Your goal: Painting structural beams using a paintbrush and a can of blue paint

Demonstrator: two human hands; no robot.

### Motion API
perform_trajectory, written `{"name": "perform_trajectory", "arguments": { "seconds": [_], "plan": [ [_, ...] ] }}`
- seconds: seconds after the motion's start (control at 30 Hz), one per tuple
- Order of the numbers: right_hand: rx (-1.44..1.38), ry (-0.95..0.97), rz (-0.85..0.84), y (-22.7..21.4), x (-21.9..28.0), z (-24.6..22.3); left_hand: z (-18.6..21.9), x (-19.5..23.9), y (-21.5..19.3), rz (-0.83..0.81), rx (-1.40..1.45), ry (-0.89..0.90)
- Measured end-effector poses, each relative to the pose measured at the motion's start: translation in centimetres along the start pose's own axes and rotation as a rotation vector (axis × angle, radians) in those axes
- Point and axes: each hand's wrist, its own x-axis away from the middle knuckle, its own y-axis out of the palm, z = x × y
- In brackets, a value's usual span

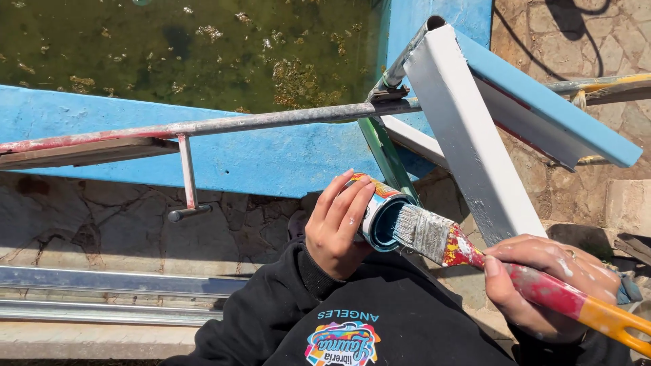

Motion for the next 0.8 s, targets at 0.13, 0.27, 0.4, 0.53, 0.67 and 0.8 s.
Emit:
{"name": "perform_trajectory", "arguments": {
  "seconds": [0.13,0.27,0.4,0.53,0.67,0.8],
  "plan": [
    [0.167,0.023,-0.012,1.3,-1.5,-2.8,-1.3,-0.1,-0.9,-0.019,0.004,0.059],
    [0.318,0.191,-0.071,2.5,-2.1,-5.4,-2.6,0.3,-1.4,-0.058,0.025,0.072],
    [0.332,0.316,-0.024,3.5,-1.3,-6.0,-3.4,-0.3,-2.3,-0.08,0.07,0.072],
    [0.44,0.639,-0.025,4.4,0.0,-5.3,-4.3,-0.7,-2.7,-0.077,0.089,0.064],
    [0.419,0.652,-0.003,5.9,-0.1,-5.8,-5.2,-0.4,-2.9,-0.107,0.017,0.132],
    [0.439,0.689,-0.037,6.7,-1.4,-7.3,-5.8,-0.4,-3.1,-0.119,-0.011,0.17]
  ]
}}
